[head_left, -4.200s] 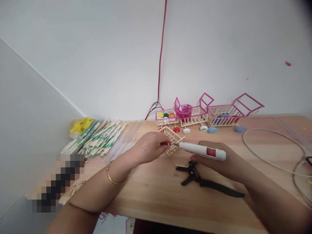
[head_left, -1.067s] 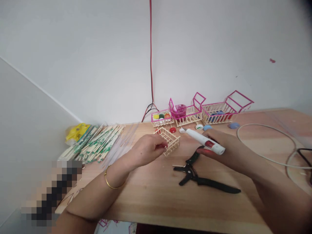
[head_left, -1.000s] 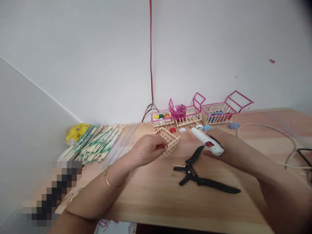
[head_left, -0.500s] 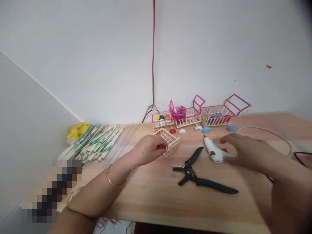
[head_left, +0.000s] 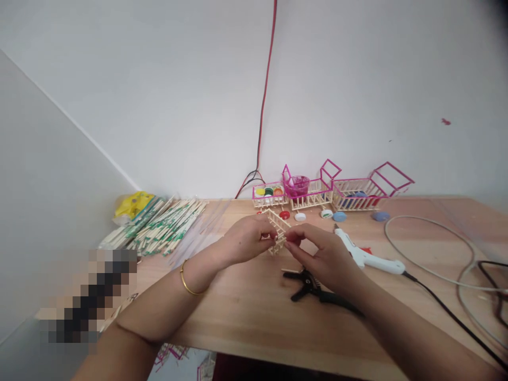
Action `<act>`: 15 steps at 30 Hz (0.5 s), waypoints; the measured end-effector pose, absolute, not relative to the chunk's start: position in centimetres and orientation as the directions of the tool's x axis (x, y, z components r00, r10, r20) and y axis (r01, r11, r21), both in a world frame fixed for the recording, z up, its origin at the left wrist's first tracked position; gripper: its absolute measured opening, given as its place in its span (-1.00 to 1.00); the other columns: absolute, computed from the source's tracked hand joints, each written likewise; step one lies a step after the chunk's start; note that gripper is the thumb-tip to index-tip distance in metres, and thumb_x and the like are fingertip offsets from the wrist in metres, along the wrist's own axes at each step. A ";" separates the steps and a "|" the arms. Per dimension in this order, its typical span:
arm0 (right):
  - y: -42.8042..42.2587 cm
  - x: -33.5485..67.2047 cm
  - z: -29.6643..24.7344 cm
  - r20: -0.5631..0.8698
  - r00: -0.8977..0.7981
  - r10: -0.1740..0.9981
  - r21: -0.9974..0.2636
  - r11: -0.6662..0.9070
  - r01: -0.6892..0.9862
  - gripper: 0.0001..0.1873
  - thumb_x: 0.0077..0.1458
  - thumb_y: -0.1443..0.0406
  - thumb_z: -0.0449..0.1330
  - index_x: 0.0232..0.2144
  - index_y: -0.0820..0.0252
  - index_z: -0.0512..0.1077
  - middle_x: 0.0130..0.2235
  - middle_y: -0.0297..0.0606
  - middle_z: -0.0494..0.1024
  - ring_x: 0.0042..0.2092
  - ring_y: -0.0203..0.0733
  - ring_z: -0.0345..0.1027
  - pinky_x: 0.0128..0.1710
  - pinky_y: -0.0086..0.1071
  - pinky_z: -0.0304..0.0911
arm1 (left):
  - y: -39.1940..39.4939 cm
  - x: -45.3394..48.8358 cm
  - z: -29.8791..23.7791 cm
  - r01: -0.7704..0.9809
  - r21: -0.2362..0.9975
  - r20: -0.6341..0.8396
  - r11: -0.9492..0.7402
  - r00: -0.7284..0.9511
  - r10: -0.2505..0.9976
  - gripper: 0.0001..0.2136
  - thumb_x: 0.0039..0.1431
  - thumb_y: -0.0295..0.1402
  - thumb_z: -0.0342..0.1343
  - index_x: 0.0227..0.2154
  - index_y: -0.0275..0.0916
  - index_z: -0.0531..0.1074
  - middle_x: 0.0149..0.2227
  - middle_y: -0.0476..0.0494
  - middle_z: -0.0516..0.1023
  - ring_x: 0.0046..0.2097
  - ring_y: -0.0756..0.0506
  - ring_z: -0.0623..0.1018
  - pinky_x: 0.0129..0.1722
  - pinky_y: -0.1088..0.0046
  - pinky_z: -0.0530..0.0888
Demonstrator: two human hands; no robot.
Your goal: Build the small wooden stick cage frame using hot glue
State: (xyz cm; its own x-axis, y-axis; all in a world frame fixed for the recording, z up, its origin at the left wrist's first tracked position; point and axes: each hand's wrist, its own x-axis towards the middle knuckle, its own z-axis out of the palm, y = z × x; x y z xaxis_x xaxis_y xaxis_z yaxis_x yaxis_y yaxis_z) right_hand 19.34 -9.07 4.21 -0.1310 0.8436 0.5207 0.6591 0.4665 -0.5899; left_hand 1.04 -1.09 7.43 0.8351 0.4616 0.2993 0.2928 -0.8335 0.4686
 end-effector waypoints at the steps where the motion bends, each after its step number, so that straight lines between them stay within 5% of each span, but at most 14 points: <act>1: -9.1 19.3 4.3 0.521 -0.132 0.843 -0.590 0.468 0.658 -0.91 0.09 0.34 0.15 -0.29 0.15 0.41 -0.36 -0.34 0.52 -0.32 -0.27 0.39 -0.29 -0.41 0.28 | -1.0 1.1 7.4 0.273 0.470 0.314 -0.839 0.837 0.448 -0.81 0.12 -0.54 0.06 -0.25 -0.24 0.52 -0.23 -0.11 0.55 -0.15 -0.04 0.49 -0.16 0.50 0.39; 15: -8.2 17.5 5.1 0.473 -0.186 0.861 -0.572 0.461 0.678 -0.91 0.12 0.32 0.10 -0.38 0.14 0.40 -0.44 -0.35 0.51 -0.40 -0.26 0.38 -0.37 -0.41 0.27 | -0.9 1.0 7.2 0.361 0.341 0.278 -0.868 0.844 0.460 -0.87 0.08 -0.53 0.05 -0.40 -0.28 0.50 -0.32 -0.11 0.51 -0.23 -0.05 0.47 -0.24 0.49 0.39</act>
